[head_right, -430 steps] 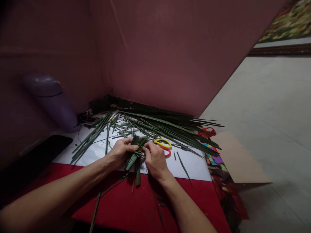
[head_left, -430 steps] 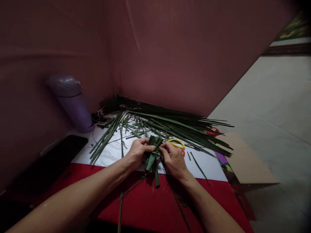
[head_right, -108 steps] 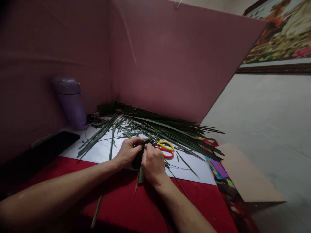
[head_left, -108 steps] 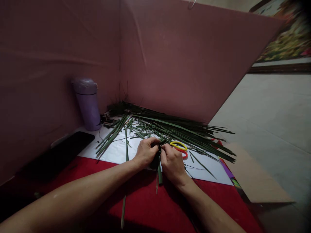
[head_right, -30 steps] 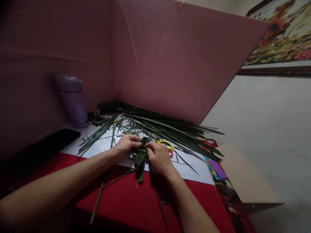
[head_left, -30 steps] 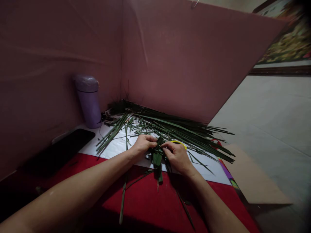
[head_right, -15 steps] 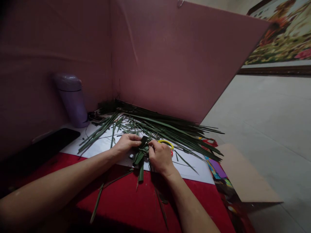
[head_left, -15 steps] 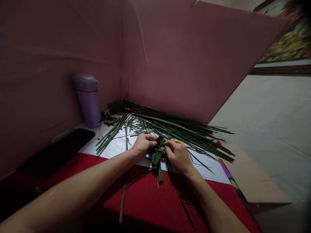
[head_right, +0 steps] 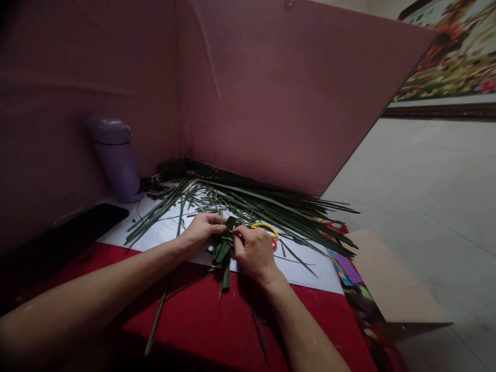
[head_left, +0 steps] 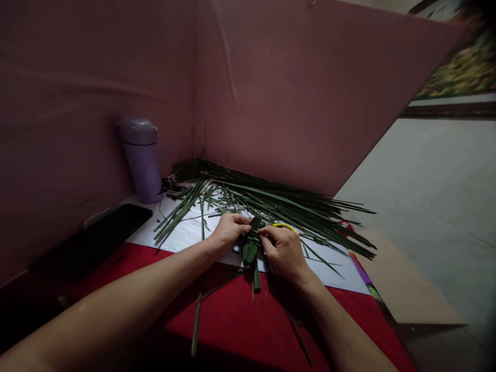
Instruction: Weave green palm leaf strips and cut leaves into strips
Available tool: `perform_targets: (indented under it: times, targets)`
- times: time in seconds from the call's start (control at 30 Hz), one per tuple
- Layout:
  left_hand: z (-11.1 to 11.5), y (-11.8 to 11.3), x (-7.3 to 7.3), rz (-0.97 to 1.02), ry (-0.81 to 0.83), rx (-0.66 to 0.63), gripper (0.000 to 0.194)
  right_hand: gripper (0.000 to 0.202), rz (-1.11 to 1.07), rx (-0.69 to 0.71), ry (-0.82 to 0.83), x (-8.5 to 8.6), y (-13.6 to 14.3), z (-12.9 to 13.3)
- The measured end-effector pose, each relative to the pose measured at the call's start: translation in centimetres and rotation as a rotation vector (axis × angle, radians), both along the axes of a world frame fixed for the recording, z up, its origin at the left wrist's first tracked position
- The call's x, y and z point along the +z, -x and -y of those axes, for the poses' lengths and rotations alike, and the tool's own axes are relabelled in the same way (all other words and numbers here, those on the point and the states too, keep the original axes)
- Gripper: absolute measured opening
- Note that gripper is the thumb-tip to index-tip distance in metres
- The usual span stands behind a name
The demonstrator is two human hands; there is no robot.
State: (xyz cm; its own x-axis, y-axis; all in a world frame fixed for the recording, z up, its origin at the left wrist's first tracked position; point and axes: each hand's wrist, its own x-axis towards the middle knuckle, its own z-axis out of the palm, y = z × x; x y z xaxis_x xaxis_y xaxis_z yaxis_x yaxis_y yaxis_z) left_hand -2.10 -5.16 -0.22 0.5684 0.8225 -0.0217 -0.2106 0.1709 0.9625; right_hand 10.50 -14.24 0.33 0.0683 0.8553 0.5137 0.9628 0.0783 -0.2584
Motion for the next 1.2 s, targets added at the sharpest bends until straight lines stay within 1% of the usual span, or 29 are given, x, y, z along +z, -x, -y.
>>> perform_targets:
  times: [0.23, 0.43, 0.57, 0.77, 0.87, 1.03, 1.2]
  targets:
    - [0.0, 0.0, 0.2, -0.04, -0.032, 0.012, 0.012, 0.019, -0.025, -0.021, 0.006, 0.0, 0.0, -0.1]
    - [-0.2, 0.0, -0.2, -0.034, -0.073, 0.03, 0.01, 0.02, -0.027, -0.001, -0.019, -0.1, -0.1, -0.1]
    - [-0.2, -0.1, -0.3, -0.084, -0.111, 0.062, 0.011, 0.019, -0.023, -0.008, 0.001, 0.0, 0.1, -0.1]
    - [0.1, -0.2, 0.0, -0.122, -0.219, 0.088, 0.011, 0.02, -0.054, -0.018, 0.016, 0.0, 0.4, -0.1]
    - [0.2, -0.2, 0.1, -0.152, -0.307, 0.09, 0.012, 0.021, -0.059, -0.016, 0.016, -0.2, 0.6, -0.1]
    - [0.3, -0.2, -0.3, -0.217, -0.435, 0.113, 0.016, 0.019, -0.048, -0.008, 0.019, -0.5, 0.8, -0.2]
    - [0.2, -0.3, -0.5, -0.258, -0.514, 0.13, 0.019, 0.017, -0.076, 0.0, 0.025, -0.7, 1.0, -0.3]
